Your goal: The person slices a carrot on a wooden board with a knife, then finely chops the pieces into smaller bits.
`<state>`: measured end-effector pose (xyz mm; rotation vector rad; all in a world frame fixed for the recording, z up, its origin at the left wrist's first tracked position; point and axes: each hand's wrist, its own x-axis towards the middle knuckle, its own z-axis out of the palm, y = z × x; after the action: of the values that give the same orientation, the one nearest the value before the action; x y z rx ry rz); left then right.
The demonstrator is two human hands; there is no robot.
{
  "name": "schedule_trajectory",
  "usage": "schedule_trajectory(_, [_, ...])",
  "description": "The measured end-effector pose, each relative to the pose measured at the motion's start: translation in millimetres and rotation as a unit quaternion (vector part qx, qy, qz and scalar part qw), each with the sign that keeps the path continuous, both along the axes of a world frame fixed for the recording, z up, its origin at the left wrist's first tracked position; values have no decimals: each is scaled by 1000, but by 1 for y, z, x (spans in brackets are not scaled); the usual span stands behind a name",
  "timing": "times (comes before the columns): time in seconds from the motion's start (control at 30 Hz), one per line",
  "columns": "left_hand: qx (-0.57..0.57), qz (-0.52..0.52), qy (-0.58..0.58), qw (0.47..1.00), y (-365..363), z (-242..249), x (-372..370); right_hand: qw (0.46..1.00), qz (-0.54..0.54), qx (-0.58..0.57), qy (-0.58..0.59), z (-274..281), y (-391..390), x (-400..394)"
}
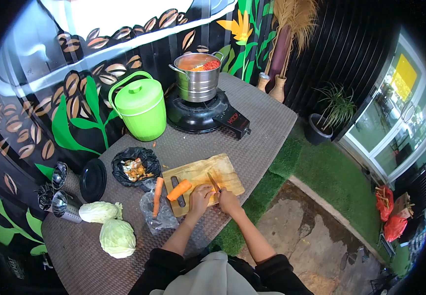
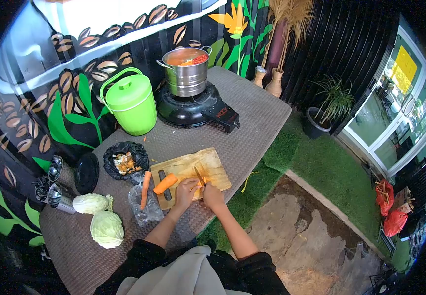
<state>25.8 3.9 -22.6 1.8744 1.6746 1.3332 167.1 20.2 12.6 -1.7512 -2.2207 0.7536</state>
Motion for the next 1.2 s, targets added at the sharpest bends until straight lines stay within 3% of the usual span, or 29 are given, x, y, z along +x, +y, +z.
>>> schedule_trajectory(0.27, [1, -14, -18, 1000, 5, -12, -3, 998, -67, -7, -21, -16, -13, -22])
schedule_trajectory(0.43, [18, -8, 17, 1000, 4, -7, -3, 999, -26, -20, -10, 2, -4, -7])
schedule_trajectory(0.5, [-18, -10, -45, 999, 2, -5, -1, 999, -18, -23, -23, -1, -8, -7])
schedule_trajectory(0.67, [-14, -9, -41, 999, 3, -5, -3, 996, -80, -9, -28, -2, -26, -20])
schedule_trajectory(0.8, [-17, -9, -46, 999, 3, -8, -2, 998, -64, -8, -17, 3, -8, -17])
schedule_trajectory(0.9, [-21, -4, -44, 999, 1, -6, -2, 999, 8, 6, -35, -1, 1, -10])
schedule_trajectory(1.0, [-12, -8, -36, 999, 1, -6, -3, 999, -14, 18, -25, -11, -12, -10])
schedule_trajectory(1.1, [-26, -14, -70, 997, 2, -8, -4, 993, -108, -27, 23, 0, -33, -22])
schedule_trajectory(1.2, [-7, -21, -72, 997, 3, -10, -5, 995, -94, -23, 23, -5, -23, -23])
